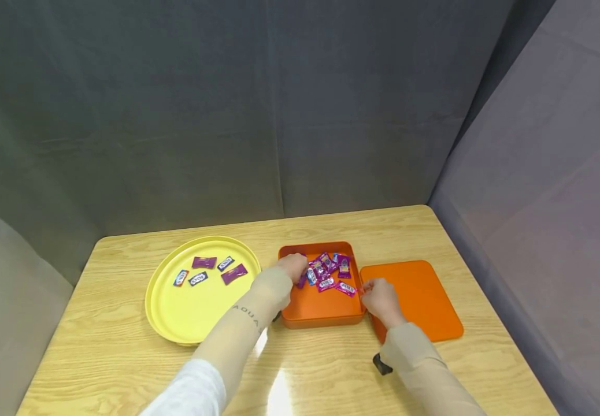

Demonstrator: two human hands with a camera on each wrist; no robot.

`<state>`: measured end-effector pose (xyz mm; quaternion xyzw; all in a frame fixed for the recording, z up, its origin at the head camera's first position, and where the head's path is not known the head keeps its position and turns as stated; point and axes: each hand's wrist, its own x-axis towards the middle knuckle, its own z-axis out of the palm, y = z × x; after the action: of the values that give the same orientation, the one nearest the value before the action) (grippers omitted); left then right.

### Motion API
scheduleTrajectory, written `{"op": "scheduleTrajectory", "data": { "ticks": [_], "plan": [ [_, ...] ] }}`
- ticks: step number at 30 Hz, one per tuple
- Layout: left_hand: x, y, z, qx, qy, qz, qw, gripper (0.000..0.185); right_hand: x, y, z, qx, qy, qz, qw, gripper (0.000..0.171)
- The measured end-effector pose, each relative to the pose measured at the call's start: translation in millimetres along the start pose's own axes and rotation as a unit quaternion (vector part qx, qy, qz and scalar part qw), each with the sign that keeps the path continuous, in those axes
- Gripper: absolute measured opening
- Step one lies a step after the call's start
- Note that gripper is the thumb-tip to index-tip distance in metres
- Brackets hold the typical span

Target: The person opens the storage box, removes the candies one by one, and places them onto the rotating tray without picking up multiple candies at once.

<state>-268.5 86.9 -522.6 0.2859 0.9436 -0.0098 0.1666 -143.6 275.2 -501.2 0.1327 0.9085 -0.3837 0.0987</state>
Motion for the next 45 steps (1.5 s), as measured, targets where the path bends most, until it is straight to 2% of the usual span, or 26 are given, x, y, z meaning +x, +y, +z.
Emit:
{"op": "scheduleTrajectory", "data": {
  "ticks": [10, 17, 21, 28, 35, 45],
  "plan": [
    [-0.5, -1.4, 0.8, -0.004, -0.016, 0.007, 0.9998, 0.013, 0.3, -0.5, 0.4, -0.004, 0.001, 0.001, 1.000, 0.021],
    [-4.0, -1.3, -5.0, -0.019, -0.016, 0.017, 0.9995, 0.015, 0.8, 0.8, 0.6, 0.000, 0.000, -0.002, 1.000, 0.024],
    [-6.5, -1.2, -15.1, -0.047, -0.003, 0.034, 0.9983, 0.017, 1.6, 1.1, 0.5, 0.001, -0.001, -0.001, 1.000, 0.025],
    [-13.4, -2.2, -39.3, -0.065, 0.025, 0.080, 0.9943, 0.003, 0.3, 1.9, 0.5, 0.001, 0.000, -0.006, 1.000, 0.024],
    [-24.3, -8.0, -56.5, -0.083, 0.045, 0.079, 0.9924, 0.010, 2.5, 1.6, 0.9, 0.000, 0.000, -0.002, 1.000, 0.024],
    [-41.2, -36.4, -65.1, -0.114, 0.094, 0.078, 0.9860, 0.016, 3.7, 1.6, 0.5, 0.000, 0.000, 0.000, 1.000, 0.022]
  ]
}}
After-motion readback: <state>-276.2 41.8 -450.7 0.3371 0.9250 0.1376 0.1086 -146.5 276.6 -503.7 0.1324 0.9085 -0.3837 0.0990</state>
